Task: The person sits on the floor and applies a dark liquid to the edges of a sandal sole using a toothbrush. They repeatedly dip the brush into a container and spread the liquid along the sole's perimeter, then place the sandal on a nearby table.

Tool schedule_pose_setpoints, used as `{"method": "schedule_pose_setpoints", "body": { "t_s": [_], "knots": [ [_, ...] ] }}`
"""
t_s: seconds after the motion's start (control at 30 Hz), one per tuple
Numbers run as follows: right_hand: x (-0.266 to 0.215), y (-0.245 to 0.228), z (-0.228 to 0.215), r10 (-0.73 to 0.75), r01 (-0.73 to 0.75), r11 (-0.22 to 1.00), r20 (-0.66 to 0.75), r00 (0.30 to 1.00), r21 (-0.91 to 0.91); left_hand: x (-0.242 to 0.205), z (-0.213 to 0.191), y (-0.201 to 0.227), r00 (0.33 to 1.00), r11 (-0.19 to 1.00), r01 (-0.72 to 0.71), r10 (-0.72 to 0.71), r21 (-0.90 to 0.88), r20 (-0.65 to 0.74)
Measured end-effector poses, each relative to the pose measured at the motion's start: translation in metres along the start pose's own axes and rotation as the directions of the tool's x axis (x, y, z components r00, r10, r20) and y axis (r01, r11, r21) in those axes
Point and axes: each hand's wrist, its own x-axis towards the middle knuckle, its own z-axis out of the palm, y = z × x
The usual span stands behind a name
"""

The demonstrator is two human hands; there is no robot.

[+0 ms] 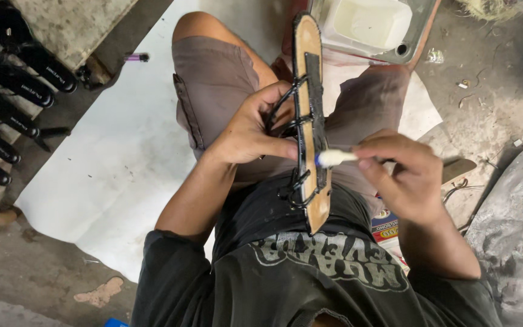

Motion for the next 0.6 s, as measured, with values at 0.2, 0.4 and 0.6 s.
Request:
{"method": "schedule_pose_setpoints", "body": {
  "t_s": [0.2,0.4,0.6],
  "knots": [
    [0.005,-0.003,0.01,-0.108,0.089,0.981,-0.101,0.989,-0.173,-0.005,0.006,0.002,1.0,0.992,-0.002,0.0,0.126,0.022],
    [0.006,-0.01,0.013,-0.157,0.147,0.981,-0.073,0.985,-0.123,-0.005,0.009,0.002,0.999,0.995,-0.031,0.033,0.099,-0.018],
    [0.002,-0.01,0.008,-0.176,0.169,0.977,-0.044,0.983,-0.134,-0.003,0.013,0.008,0.998,0.995,-0.016,0.022,0.1,-0.062]
  ]
}}
